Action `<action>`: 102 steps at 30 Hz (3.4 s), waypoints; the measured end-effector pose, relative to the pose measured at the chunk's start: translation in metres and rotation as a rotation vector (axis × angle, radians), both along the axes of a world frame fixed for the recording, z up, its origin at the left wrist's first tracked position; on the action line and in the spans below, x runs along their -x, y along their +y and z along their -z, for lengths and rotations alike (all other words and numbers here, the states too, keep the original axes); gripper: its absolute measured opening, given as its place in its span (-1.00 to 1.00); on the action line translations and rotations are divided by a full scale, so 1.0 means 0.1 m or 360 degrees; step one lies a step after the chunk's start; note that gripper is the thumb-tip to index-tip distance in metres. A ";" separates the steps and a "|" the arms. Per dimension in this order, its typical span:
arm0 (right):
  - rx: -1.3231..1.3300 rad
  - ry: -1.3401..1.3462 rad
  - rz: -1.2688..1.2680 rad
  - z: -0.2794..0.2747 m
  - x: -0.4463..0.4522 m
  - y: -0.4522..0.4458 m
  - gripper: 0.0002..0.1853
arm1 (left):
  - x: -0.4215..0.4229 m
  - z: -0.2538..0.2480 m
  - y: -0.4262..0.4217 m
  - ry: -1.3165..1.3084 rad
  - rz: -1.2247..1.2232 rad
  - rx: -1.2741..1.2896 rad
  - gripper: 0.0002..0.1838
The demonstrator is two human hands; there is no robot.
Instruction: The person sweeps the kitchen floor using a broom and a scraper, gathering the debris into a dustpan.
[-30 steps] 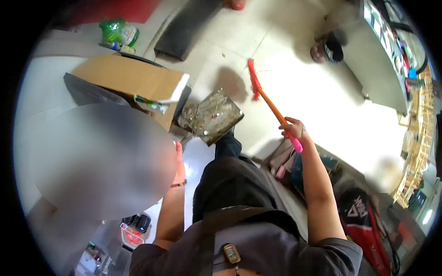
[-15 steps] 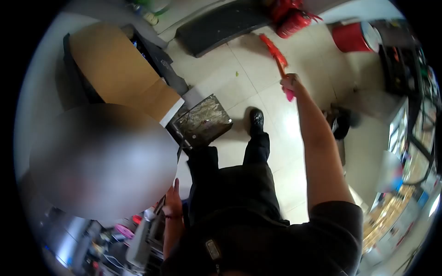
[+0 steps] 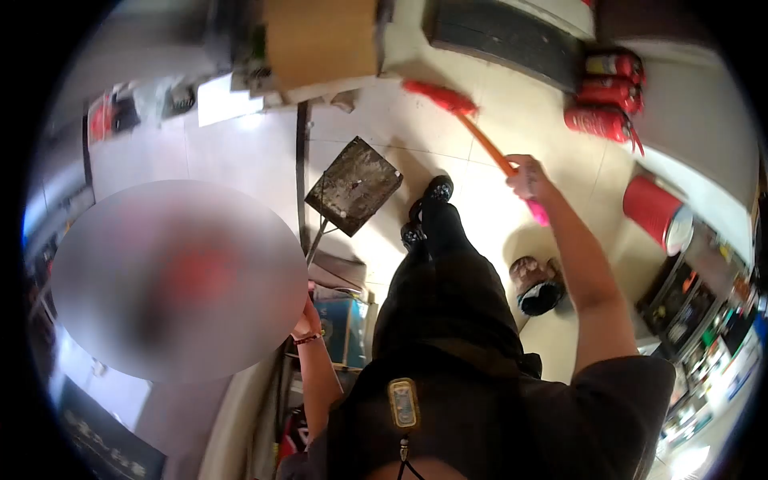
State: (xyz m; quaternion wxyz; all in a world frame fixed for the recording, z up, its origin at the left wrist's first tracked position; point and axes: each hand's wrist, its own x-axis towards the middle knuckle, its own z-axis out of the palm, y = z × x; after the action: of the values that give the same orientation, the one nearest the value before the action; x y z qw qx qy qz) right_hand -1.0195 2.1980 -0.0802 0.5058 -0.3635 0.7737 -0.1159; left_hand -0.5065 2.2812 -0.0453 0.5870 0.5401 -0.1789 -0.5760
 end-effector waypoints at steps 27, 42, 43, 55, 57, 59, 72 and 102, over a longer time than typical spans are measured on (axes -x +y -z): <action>0.0332 0.0172 -0.1815 1.27 -1.43 -2.02 -0.76 | 1.18 0.57 -0.44 -0.0007 -0.1585 -0.0595 -0.75; -0.0704 -0.0512 0.0323 1.06 1.00 -1.71 -0.94 | 0.81 0.48 -0.31 -0.0505 -0.0552 -0.0506 -0.68; -0.0492 -0.0411 0.0508 1.31 0.41 -1.50 -0.95 | 0.65 0.74 -0.20 -0.0525 -0.0556 -0.0551 -0.68; -0.0723 -0.0795 -0.0446 -0.43 -0.57 -1.14 -0.46 | 0.68 0.60 -0.44 -0.0684 -0.0319 -0.0519 -0.72; -0.0707 -0.0636 -0.0625 -0.67 -0.38 -1.38 -0.43 | 0.56 0.76 -0.27 -0.0705 -0.0325 -0.0439 -0.75; -0.0508 -0.0410 -0.0846 -0.75 -0.30 -1.72 -0.48 | 0.74 0.70 -0.18 -0.0815 -0.0543 -0.0525 -0.84; -0.0196 -0.0420 -0.1337 0.34 -1.62 -0.87 -0.66 | 0.87 0.81 0.22 -0.0785 -0.0944 -0.0888 -0.72; -0.0907 -0.0375 -0.0454 -1.99 0.81 -1.13 -0.41 | 1.54 -0.55 -1.08 -0.0403 -0.1586 -0.1129 -0.84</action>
State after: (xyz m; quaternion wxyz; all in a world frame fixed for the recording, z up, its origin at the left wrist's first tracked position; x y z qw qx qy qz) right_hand -1.1010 2.0852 0.1188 0.6842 -0.2961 0.6525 0.1357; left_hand -0.6607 2.1730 0.0099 0.5442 0.7849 0.2284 -0.1888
